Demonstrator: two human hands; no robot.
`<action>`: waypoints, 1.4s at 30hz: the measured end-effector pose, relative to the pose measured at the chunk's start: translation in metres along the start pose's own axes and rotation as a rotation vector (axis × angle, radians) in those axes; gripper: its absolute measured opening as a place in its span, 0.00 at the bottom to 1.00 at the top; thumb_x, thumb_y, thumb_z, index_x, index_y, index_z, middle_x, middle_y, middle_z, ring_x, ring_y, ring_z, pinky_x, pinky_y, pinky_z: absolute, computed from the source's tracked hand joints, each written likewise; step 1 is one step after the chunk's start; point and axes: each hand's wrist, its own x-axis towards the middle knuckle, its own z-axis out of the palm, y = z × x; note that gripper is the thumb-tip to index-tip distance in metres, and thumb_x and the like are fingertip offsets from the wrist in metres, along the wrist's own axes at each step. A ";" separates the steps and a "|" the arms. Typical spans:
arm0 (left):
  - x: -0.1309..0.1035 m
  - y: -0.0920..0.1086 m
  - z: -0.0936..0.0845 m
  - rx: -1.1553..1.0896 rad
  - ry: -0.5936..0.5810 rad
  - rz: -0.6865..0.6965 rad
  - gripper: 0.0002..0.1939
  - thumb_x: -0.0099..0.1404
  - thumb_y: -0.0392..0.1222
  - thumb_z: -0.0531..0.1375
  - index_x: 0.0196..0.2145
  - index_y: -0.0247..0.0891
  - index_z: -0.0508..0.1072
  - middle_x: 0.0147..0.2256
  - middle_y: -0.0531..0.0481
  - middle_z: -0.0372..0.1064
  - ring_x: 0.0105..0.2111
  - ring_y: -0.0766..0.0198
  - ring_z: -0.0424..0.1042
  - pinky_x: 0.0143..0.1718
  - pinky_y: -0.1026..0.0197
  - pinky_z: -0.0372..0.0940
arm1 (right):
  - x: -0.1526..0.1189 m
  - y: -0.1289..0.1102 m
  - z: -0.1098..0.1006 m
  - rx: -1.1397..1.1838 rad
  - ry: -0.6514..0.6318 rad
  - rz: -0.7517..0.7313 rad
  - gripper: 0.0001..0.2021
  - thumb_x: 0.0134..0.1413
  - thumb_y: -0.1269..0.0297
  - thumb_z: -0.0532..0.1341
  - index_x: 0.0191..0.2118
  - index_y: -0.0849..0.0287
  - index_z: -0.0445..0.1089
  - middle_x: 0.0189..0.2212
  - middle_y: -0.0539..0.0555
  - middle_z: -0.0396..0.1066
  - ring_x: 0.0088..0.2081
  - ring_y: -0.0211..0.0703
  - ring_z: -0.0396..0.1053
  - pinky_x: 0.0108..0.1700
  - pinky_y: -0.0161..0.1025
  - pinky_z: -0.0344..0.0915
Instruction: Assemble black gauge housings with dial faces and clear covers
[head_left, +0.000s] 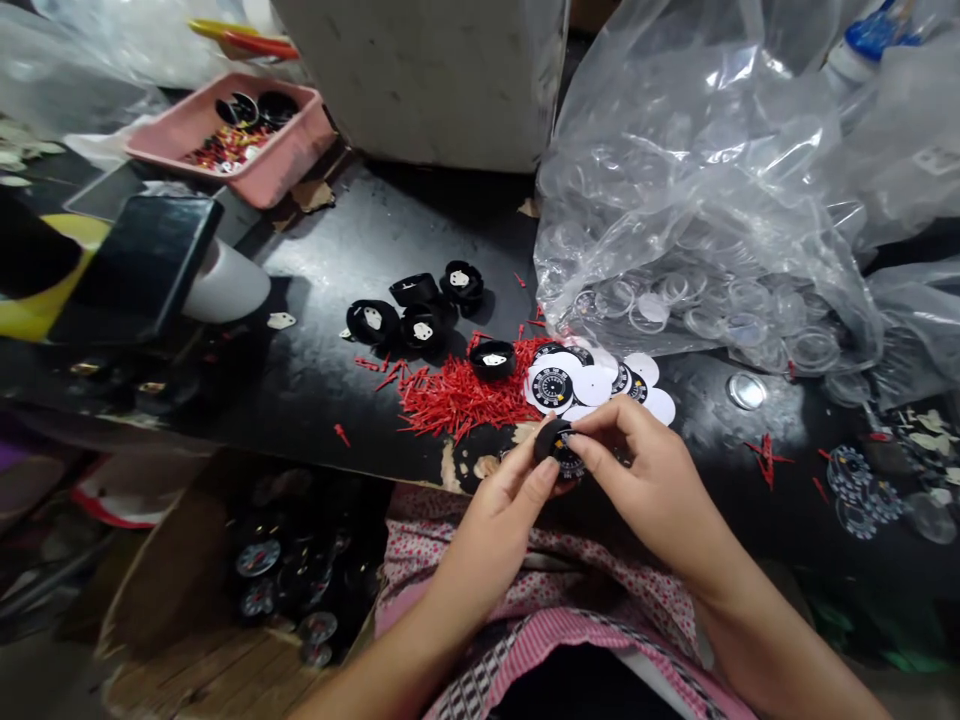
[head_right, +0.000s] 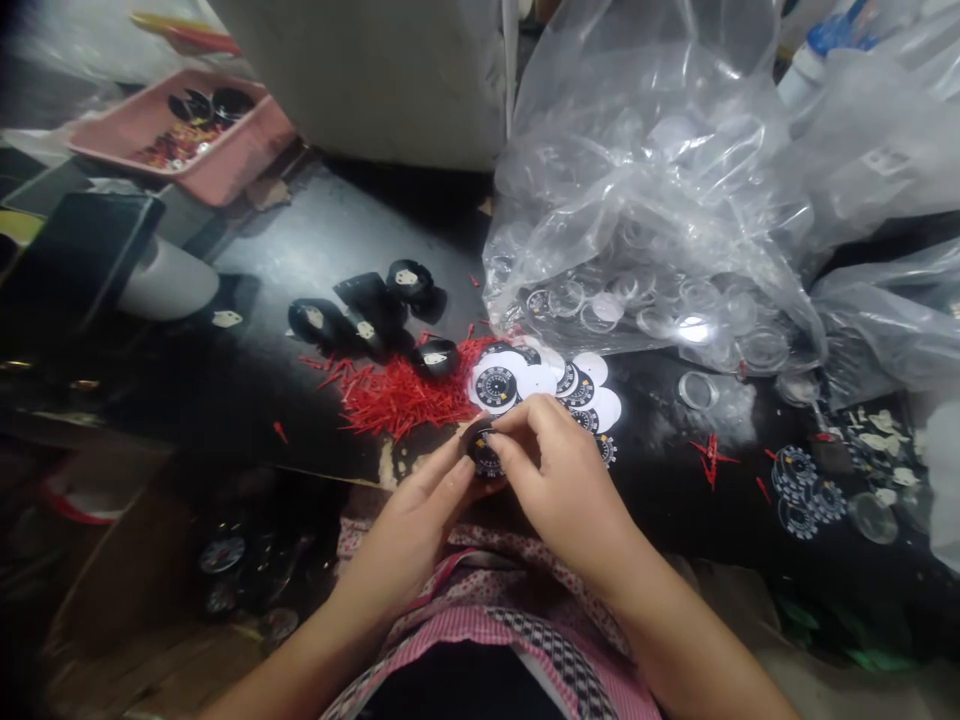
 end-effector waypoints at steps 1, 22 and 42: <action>0.000 0.000 -0.002 0.018 -0.006 0.002 0.21 0.64 0.48 0.63 0.55 0.51 0.74 0.59 0.51 0.68 0.60 0.50 0.65 0.58 0.51 0.65 | 0.001 0.001 -0.001 -0.004 -0.022 0.012 0.01 0.61 0.65 0.60 0.37 0.56 0.68 0.33 0.51 0.73 0.35 0.41 0.71 0.38 0.39 0.66; -0.012 0.006 -0.042 0.082 0.204 0.112 0.16 0.64 0.44 0.63 0.50 0.46 0.74 0.50 0.48 0.75 0.51 0.54 0.73 0.54 0.54 0.66 | 0.022 0.002 0.022 -0.442 -0.173 -0.189 0.07 0.63 0.67 0.56 0.40 0.57 0.72 0.38 0.55 0.76 0.42 0.49 0.70 0.46 0.46 0.62; 0.003 0.017 -0.027 -0.315 0.251 0.221 0.12 0.67 0.42 0.60 0.48 0.42 0.72 0.48 0.46 0.77 0.56 0.55 0.70 0.61 0.51 0.60 | 0.046 0.008 0.030 -0.618 -0.125 -0.234 0.05 0.58 0.70 0.58 0.31 0.58 0.66 0.30 0.53 0.71 0.34 0.45 0.66 0.39 0.42 0.58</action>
